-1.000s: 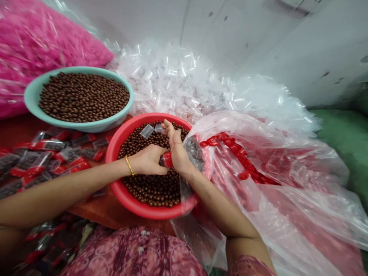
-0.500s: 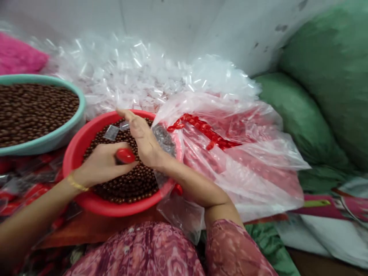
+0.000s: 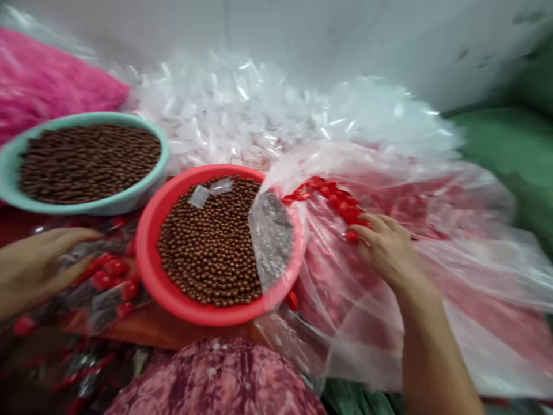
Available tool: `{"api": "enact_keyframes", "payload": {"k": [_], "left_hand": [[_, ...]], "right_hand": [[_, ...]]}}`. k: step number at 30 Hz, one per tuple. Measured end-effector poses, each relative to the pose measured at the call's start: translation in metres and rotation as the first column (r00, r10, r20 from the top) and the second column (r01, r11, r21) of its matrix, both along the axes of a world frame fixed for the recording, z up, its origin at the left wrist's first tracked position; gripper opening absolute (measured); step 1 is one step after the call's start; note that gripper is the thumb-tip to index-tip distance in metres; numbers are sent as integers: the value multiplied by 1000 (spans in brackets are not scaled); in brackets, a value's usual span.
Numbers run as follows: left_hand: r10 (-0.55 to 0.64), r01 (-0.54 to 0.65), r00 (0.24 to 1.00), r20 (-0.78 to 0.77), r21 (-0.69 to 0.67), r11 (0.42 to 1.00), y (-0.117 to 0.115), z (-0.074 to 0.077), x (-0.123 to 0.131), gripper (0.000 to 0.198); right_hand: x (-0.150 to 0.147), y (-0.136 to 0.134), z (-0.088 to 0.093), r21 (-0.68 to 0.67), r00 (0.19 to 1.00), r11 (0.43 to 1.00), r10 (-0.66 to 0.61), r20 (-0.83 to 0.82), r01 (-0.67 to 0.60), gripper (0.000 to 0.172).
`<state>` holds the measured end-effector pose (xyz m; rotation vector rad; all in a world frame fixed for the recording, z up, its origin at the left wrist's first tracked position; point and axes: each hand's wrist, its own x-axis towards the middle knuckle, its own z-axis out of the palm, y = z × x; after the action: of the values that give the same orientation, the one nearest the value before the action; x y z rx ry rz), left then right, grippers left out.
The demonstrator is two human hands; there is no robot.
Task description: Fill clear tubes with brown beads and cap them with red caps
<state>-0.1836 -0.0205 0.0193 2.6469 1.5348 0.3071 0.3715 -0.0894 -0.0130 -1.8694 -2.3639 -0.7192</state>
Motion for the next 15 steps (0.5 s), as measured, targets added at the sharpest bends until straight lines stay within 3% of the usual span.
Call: {"api": "enact_keyframes", "payload": {"k": [1,5,8,11,15], "left_hand": [[-1,2,1000,-28,46,999,1,4,15,23],[-105,106,975,-193,-3,994,28,10,89,28],[-8,-12,962,-272,-73,997,58,0,131,32],[111,-146,953,-283,-106,984,84,-11,155,41],[70,-133,945,-319,-180,975,92,-14,167,37]], "right_hand": [[-1,2,-4,38,998,998,58,30,-59,22],[-11,6,-11,241,983,953,177,58,-186,24],[-25,2,-12,315,978,931,206,-34,-185,22],[-37,-6,-12,328,970,937,182,-163,-120,23],[-43,-15,-12,260,955,966,85,-284,-8,23]]}}
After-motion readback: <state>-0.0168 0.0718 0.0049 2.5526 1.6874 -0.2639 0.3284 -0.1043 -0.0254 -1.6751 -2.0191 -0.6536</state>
